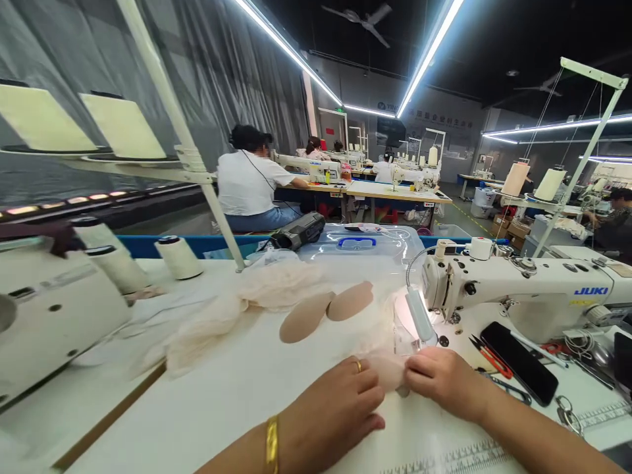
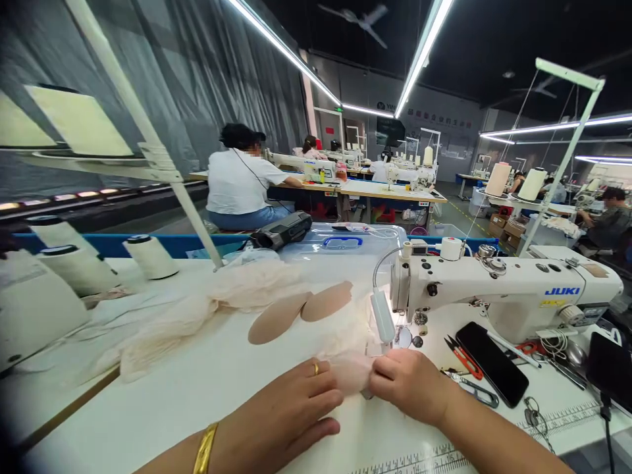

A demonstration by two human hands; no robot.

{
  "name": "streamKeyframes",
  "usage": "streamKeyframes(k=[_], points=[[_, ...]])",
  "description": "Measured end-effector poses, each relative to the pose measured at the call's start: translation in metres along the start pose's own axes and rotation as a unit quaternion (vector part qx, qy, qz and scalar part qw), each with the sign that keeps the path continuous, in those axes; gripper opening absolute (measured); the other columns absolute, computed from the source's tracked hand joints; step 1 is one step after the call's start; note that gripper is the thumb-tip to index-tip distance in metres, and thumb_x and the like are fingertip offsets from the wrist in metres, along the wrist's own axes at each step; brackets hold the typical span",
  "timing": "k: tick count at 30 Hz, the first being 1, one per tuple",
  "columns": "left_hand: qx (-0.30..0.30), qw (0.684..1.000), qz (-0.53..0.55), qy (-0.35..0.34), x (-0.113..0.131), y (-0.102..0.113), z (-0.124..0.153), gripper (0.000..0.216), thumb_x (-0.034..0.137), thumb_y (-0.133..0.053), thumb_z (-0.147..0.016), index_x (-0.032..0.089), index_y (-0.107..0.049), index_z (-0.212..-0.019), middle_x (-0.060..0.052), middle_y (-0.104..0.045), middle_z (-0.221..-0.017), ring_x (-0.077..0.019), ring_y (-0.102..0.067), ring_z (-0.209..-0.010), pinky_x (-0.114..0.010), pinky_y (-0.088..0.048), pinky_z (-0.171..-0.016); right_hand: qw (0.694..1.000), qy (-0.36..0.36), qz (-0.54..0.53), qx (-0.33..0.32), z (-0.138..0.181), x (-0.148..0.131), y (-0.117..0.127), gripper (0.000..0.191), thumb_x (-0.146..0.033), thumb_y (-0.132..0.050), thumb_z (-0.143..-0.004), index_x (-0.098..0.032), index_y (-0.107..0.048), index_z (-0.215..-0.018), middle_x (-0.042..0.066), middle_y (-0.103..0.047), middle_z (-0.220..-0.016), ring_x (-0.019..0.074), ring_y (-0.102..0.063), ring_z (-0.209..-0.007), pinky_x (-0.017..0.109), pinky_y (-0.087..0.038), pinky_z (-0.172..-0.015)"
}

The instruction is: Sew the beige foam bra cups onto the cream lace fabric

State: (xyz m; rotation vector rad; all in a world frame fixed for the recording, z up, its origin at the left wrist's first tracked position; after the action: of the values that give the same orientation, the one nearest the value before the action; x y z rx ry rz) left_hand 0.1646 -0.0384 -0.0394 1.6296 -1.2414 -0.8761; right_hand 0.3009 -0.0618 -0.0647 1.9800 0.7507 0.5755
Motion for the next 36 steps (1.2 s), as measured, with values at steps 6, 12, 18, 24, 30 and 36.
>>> streamKeyframes(k=[6, 12, 18, 24, 30, 36], points=[[-0.015, 0.999, -0.026, -0.038, -0.004, -0.039, -0.044, 0.029, -0.008, -0.055, -0.072, 0.020, -0.056, -0.078, -0.003, -0.067, -0.081, -0.0216, -0.057, -0.072, -0.035, -0.046, -0.069, 0.998, -0.042, -0.043, -0.030, 0.019, 0.034, -0.009, 0.029, -0.012, -0.045, -0.109, -0.022, -0.069, -0.098, 0.004, -0.076, -0.104, 0.0183, -0.063, -0.089, 0.028, -0.046, -0.071], [0.049, 0.999, 0.000, -0.020, -0.010, -0.048, -0.040, 0.029, -0.004, -0.046, -0.097, 0.018, -0.059, -0.083, -0.005, -0.065, -0.088, -0.0217, -0.057, -0.080, -0.034, -0.049, -0.074, 0.995, -0.074, -0.065, 0.015, 0.027, 0.038, 0.009, 0.029, -0.003, -0.051, -0.098, -0.023, -0.070, -0.107, 0.003, -0.075, -0.100, 0.0195, -0.059, -0.089, 0.029, -0.046, -0.075], [0.068, 0.997, -0.015, -0.015, -0.003, -0.046, -0.042, 0.030, -0.004, -0.041, -0.096, 0.017, -0.059, -0.085, -0.005, -0.061, -0.081, -0.0211, -0.052, -0.070, -0.034, -0.048, -0.068, 0.994, -0.091, -0.059, -0.009, 0.026, 0.038, 0.007, 0.025, -0.004, -0.053, -0.096, -0.022, -0.070, -0.100, 0.002, -0.071, -0.094, 0.0185, -0.056, -0.086, 0.028, -0.040, -0.067], [0.090, 0.996, -0.019, -0.008, 0.001, -0.037, -0.050, 0.031, -0.001, -0.041, -0.100, 0.018, -0.057, -0.081, -0.005, -0.061, -0.082, -0.0210, -0.053, -0.070, -0.034, -0.047, -0.068, 0.993, -0.104, -0.050, -0.018, 0.024, 0.039, 0.010, 0.023, -0.002, -0.056, -0.093, -0.021, -0.069, -0.095, 0.002, -0.068, -0.089, 0.0170, -0.053, -0.080, 0.027, -0.036, -0.063], [0.138, 0.990, 0.017, -0.013, -0.002, -0.040, -0.049, 0.034, 0.011, -0.038, -0.108, 0.021, -0.052, -0.079, -0.002, -0.062, -0.078, -0.0213, -0.052, -0.071, -0.035, -0.045, -0.072, 0.992, -0.110, -0.054, -0.018, 0.024, 0.039, 0.009, 0.023, -0.002, -0.056, -0.093, -0.021, -0.069, -0.097, 0.002, -0.068, -0.091, 0.0170, -0.052, -0.081, 0.026, -0.035, -0.065], [0.153, 0.986, 0.052, -0.047, -0.018, -0.058, -0.047, 0.024, 0.016, -0.042, -0.108, 0.021, -0.063, -0.097, -0.001, -0.065, -0.079, -0.0221, -0.053, -0.073, -0.037, -0.041, -0.077, 0.991, -0.125, -0.025, -0.032, 0.025, 0.040, 0.006, 0.018, -0.006, -0.057, -0.094, -0.020, -0.066, -0.090, 0.001, -0.062, -0.085, 0.0176, -0.046, -0.076, 0.028, -0.033, -0.064]])
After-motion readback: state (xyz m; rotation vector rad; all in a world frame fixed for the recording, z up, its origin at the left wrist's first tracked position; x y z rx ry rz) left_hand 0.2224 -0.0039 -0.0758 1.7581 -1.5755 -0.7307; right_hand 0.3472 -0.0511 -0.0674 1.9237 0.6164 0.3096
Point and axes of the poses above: each hand's wrist, its own z-axis away from the middle knuckle, its own y-axis out of the back of the hand, x = y × z, the point moved 8 cm from there along -z, towards the middle knuckle
